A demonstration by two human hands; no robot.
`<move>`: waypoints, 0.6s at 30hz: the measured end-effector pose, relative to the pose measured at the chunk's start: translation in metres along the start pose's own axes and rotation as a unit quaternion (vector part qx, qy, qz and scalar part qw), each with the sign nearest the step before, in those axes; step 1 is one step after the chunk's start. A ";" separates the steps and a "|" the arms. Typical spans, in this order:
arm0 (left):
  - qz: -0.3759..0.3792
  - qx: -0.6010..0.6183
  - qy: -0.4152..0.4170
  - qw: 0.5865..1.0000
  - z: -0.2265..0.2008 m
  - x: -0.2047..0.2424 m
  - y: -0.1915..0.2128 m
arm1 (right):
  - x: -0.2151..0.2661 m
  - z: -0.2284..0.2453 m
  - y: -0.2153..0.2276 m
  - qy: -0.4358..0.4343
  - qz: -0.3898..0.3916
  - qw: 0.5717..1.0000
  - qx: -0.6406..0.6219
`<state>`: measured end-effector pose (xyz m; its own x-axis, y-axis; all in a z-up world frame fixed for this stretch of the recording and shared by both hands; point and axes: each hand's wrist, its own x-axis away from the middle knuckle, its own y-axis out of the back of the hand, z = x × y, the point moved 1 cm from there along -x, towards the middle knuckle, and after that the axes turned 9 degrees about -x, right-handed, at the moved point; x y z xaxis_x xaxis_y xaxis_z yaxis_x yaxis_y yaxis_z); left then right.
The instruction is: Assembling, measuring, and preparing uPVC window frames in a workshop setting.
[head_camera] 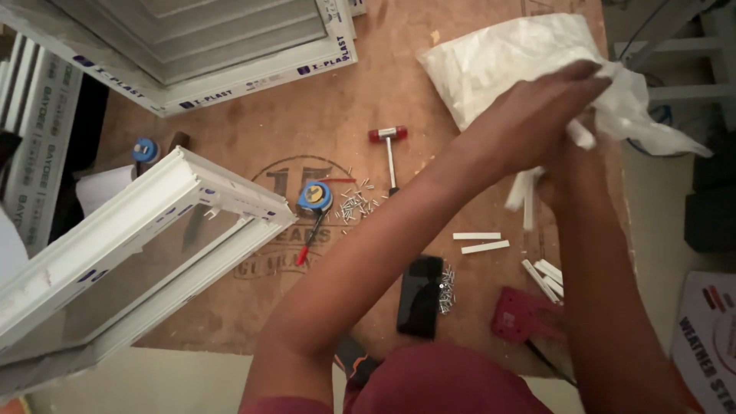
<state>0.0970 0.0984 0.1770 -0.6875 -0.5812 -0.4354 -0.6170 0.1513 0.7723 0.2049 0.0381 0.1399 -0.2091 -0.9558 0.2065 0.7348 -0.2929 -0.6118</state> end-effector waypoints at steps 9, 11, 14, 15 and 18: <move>0.021 -0.039 0.027 0.999 -0.032 0.000 0.000 | -0.041 0.001 0.120 0.084 0.146 0.761 0.627; 0.027 -0.056 0.030 0.998 -0.038 -0.001 0.002 | -0.036 0.016 0.088 0.075 0.146 0.729 0.665; 0.039 -0.017 0.030 0.999 -0.039 -0.001 0.000 | -0.032 0.028 0.052 -0.069 0.009 0.931 0.359; 0.027 -0.028 0.041 0.998 -0.037 0.000 -0.002 | -0.038 0.021 0.067 -0.074 0.005 0.917 0.393; 0.008 -0.043 0.057 0.997 -0.032 0.004 -0.003 | -0.053 -0.004 0.106 -0.008 0.062 0.815 0.576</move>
<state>0.1081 0.0702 0.1871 -0.6459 -0.6671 -0.3713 -0.5681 0.0950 0.8175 0.2917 0.0576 0.0613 -0.0856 -0.9731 0.2140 0.8694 0.0320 0.4931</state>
